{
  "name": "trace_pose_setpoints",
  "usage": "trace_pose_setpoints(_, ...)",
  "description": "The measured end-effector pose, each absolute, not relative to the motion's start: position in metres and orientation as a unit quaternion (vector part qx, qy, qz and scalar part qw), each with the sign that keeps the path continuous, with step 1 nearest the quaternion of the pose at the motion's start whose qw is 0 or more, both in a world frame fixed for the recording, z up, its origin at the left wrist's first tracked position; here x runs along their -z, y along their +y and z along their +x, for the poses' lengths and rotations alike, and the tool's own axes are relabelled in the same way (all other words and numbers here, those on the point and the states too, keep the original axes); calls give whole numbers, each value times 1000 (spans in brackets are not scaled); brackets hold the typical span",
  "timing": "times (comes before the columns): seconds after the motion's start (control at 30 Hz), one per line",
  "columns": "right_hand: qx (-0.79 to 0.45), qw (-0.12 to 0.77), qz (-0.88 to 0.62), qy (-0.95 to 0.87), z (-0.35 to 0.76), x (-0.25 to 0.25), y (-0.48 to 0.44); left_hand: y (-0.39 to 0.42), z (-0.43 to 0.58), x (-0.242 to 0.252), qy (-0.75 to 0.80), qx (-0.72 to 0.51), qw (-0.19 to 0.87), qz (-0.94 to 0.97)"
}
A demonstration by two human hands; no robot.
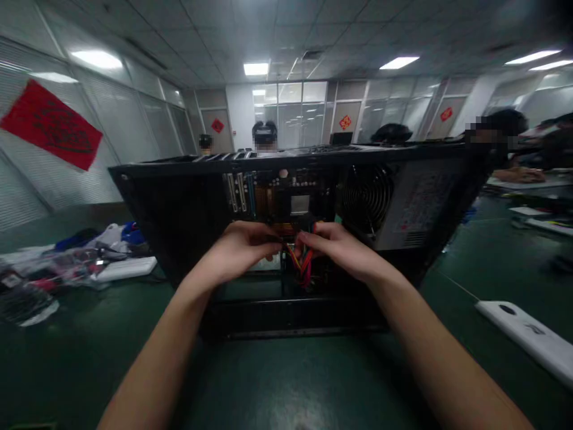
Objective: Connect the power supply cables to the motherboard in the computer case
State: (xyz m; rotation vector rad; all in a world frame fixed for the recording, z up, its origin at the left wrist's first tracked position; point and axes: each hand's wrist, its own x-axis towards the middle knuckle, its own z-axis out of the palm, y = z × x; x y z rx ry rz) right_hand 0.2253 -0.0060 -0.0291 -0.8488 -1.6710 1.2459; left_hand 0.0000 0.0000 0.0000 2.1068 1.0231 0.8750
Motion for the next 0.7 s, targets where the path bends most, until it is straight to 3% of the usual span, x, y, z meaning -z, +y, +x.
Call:
trace_pose_setpoints(0.27,-436,450,-336,-703,219,15,-27,-16,-6,-18,351,-377,403,757)
trace_pose_setpoints(0.5,-399,546,-291,-676,211,6,-43,-28,4,-18,344,-493,390,697)
trace_pose_setpoints(0.7,-189,602,-270,-727,213,2,-59,-60,18,-18,313,-569,264,713)
